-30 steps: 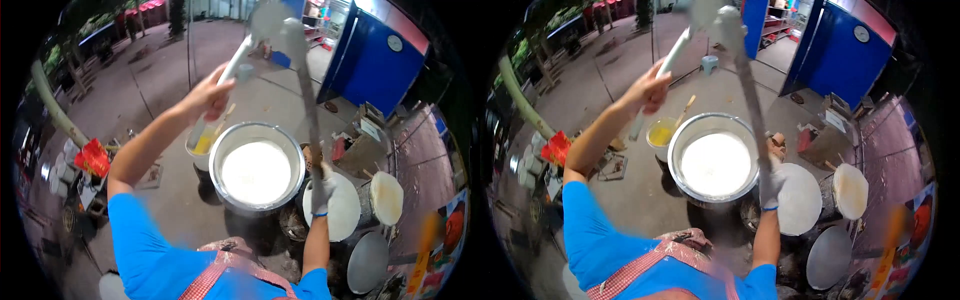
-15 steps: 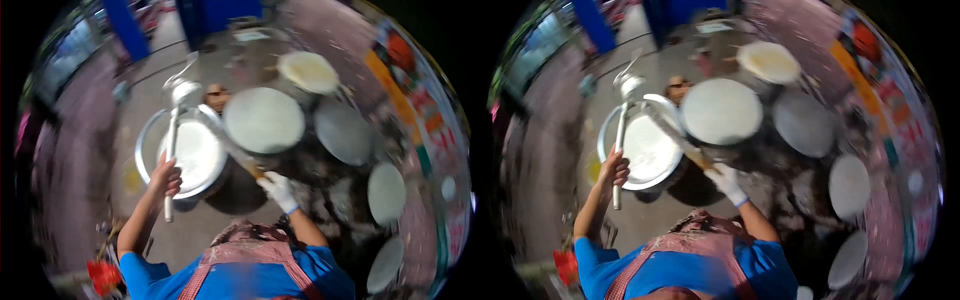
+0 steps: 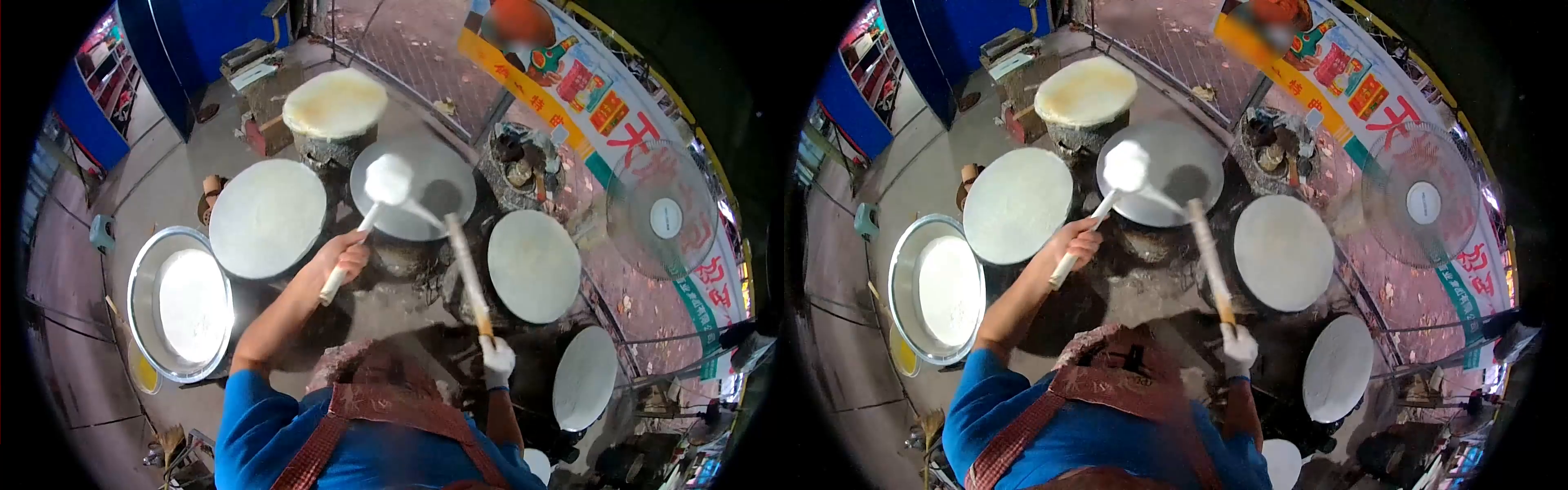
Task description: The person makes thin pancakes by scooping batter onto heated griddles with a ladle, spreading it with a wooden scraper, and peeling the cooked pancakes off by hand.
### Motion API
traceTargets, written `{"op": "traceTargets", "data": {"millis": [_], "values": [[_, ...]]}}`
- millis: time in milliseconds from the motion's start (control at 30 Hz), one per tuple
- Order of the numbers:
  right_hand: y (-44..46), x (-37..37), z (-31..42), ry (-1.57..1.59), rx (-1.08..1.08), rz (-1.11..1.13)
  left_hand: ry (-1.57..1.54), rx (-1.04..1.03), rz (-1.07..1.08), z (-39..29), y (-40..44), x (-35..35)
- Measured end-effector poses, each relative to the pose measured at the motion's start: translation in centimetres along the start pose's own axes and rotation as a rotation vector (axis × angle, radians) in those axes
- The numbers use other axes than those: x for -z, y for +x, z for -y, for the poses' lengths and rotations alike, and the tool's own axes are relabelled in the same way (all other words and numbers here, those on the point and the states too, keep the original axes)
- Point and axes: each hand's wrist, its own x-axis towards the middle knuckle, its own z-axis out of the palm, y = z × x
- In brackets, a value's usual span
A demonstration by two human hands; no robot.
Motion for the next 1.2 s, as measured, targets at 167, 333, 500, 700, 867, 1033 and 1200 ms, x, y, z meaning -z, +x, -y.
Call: {"op": "traceTargets", "data": {"millis": [167,333,500,700,867,1033,1200], "values": [[8.5,0.9,6.0,0.255,0.194,-0.227,1.026,-0.411,-0.449,-6.2,12.0,-5.7],[16.6,-7.6,11.3,-0.17,0.138,0.013,1.499,-0.65,-0.536,-13.6,25.0,2.2],[18.6,-7.5,8.6,0.861,-0.029,-0.008,2.428,-0.856,-0.981,-17.1,22.2,1.1],[22.9,-14.0,11.8,0.166,-0.002,0.003,2.253,-1.089,-0.847,-17.3,22.2,-2.9],[24.3,-16.4,14.1,1.155,-0.318,0.031,1.793,-1.308,-0.44,-18.2,15.3,-6.5],[26.2,-11.4,20.5,0.242,-0.081,0.119,1.819,-0.94,-0.524,-13.9,5.7,6.7],[20.1,-8.7,23.4,0.815,-0.579,-0.029,1.443,-0.66,-0.855,-6.7,-1.9,5.9]]}}
